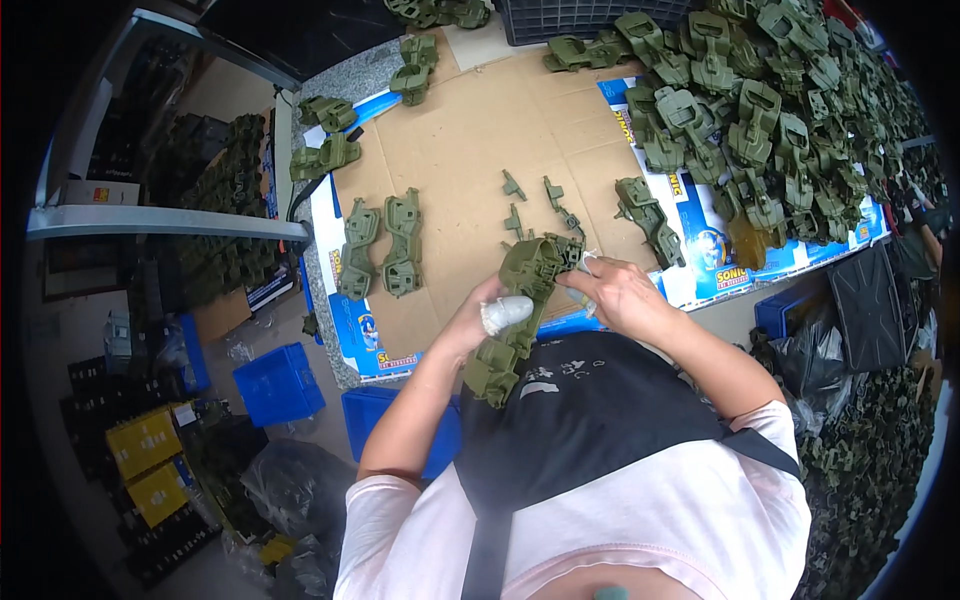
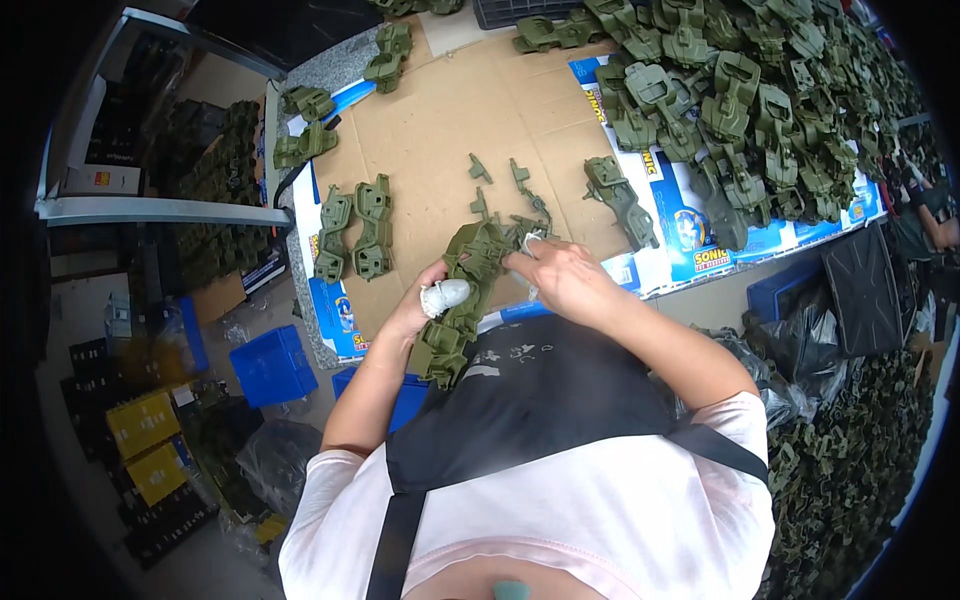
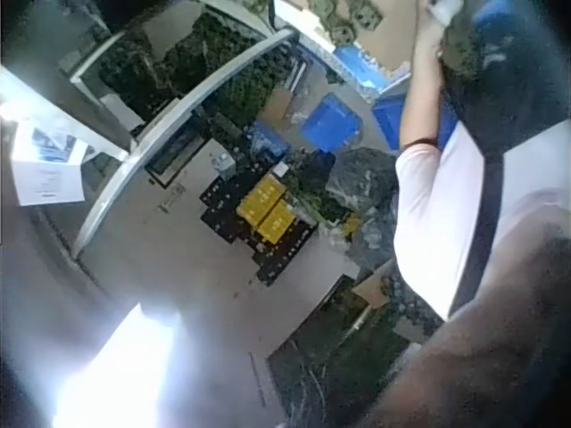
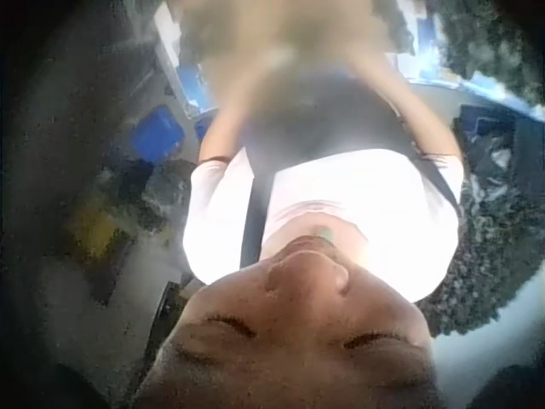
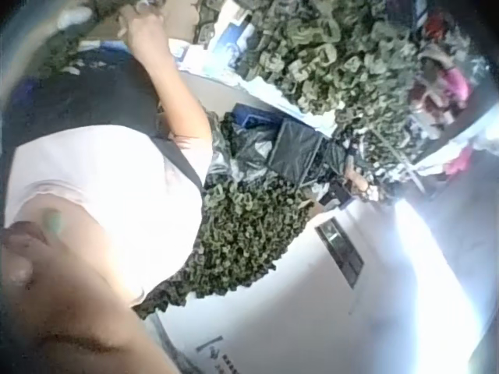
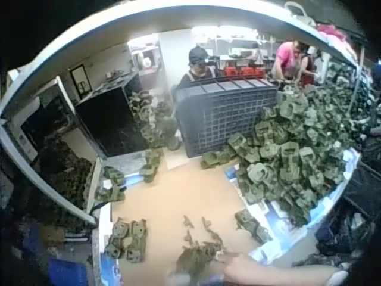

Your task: The person assembles green tactical pouches by hand, inserting small plastic clips into the pouches and placing the finished units into a blue bin. The person works at a table covered with cardboard and piles of gear components.

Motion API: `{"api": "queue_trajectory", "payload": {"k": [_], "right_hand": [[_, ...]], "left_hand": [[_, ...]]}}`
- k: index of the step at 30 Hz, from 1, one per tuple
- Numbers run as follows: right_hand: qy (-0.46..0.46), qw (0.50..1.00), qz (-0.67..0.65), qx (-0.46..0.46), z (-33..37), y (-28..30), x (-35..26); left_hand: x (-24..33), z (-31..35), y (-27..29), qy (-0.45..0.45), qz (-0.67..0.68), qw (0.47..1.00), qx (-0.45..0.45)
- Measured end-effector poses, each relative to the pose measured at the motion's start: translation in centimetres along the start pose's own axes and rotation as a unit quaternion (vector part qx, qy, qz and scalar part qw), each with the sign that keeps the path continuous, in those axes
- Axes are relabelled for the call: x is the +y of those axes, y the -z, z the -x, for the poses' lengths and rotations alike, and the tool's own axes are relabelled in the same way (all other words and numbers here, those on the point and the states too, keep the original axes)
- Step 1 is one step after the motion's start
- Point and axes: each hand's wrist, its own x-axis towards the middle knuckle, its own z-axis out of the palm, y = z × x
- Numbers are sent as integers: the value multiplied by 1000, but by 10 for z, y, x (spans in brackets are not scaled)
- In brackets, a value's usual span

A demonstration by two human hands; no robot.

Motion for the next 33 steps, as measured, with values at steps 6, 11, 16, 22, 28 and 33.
{"api": "queue_trajectory", "payload": {"k": [6, 11, 16, 22, 28, 33], "right_hand": [[-19, 999, -19, -40, 2, 3, -4], [-10, 998, -64, -22, 1, -10, 6], [42, 993, -104, -31, -1, -21, 24], [22, 991, -131, 16, 4, -37, 28], [-27, 969, -224, 96, 9, -29, 83], [-307, 943, 64, 111, 98, -79, 192]], "left_hand": [[-3, 1, -2, -6, -82, 996, -34], [-7, 0, -6, -36, -51, 998, -32], [-6, 2, -11, -18, -67, 997, -16], [-7, -7, -11, 8, -80, 997, -23], [-3, -24, 10, 40, 14, 997, 70], [-26, -34, 28, -78, 104, 974, 184]]}}
